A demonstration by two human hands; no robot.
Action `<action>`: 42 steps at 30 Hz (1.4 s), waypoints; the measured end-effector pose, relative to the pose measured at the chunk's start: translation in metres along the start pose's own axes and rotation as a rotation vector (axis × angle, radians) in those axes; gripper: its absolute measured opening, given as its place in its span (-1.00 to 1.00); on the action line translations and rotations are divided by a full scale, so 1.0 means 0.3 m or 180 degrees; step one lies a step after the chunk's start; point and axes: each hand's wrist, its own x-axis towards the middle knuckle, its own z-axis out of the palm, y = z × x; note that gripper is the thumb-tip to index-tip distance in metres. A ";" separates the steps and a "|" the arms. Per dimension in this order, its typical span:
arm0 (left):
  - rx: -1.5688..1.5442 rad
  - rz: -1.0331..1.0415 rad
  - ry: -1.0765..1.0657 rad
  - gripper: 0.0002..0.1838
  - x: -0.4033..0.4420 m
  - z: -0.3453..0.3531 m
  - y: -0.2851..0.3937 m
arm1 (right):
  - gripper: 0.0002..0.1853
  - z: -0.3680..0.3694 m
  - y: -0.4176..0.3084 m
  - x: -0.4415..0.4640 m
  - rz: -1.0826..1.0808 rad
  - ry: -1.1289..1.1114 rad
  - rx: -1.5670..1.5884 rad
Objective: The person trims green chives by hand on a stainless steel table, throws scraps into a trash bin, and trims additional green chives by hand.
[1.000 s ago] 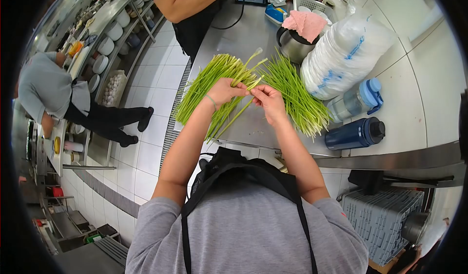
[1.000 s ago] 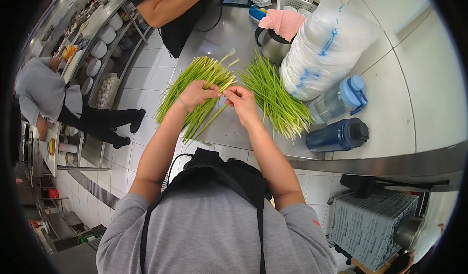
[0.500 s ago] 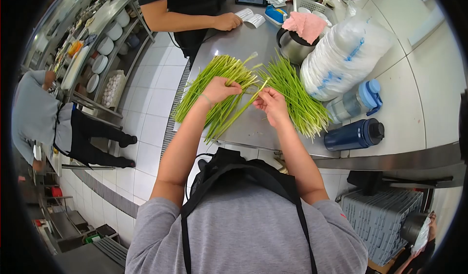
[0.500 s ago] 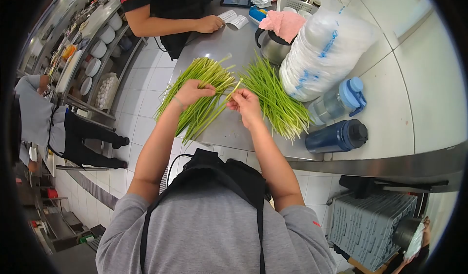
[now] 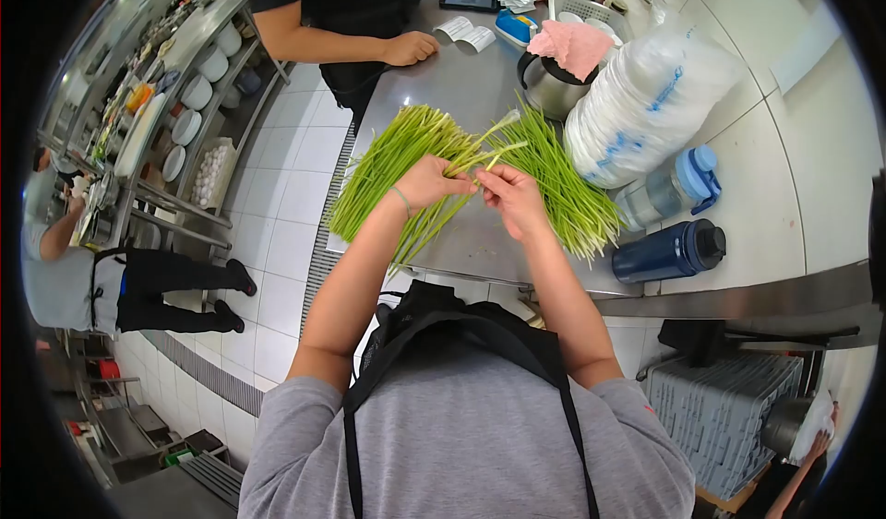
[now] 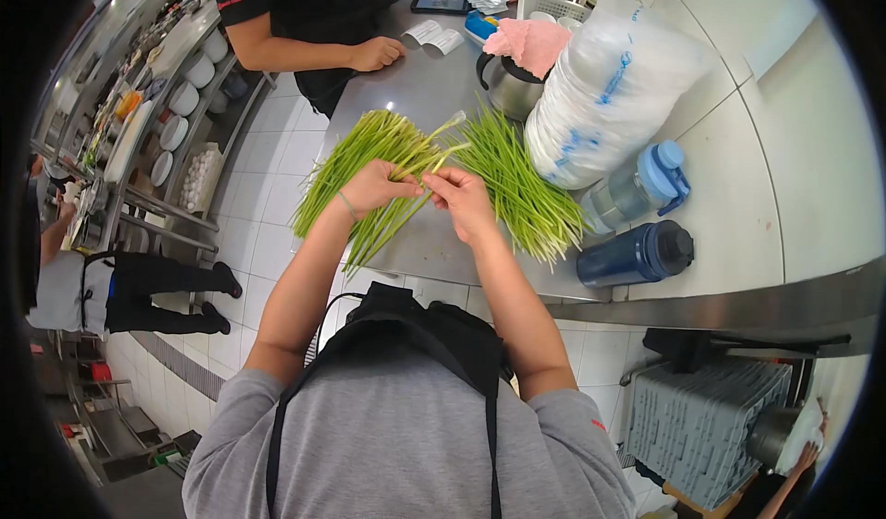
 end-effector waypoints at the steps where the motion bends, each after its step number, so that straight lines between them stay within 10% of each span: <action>1: 0.0003 0.0002 -0.0008 -0.82 -0.005 0.001 0.007 | -0.91 -0.006 0.005 0.012 -0.0112 0.0062 0.0167; 7: 0.0358 0.0033 0.0106 -0.81 -0.043 -0.039 -0.018 | -0.89 -0.053 -0.049 0.040 -0.0536 0.0711 0.0894; 10: 0.0094 -0.0291 0.0308 -0.79 -0.073 -0.052 -0.005 | -0.81 -0.081 -0.033 0.031 0.0249 0.0135 -0.2217; 17: 0.0342 -0.0240 0.0243 -0.79 -0.024 -0.024 -0.026 | -0.82 -0.013 0.043 -0.003 0.0063 0.0129 0.0018; 31: 0.2733 -0.0320 0.1374 -0.81 0.126 0.043 -0.129 | -0.77 -0.101 0.121 0.039 -0.0170 0.0801 -0.2169; 42: 0.0525 -0.0015 -0.0027 -0.80 0.039 -0.018 -0.035 | -0.88 -0.043 0.011 0.041 -0.0107 0.0428 0.0548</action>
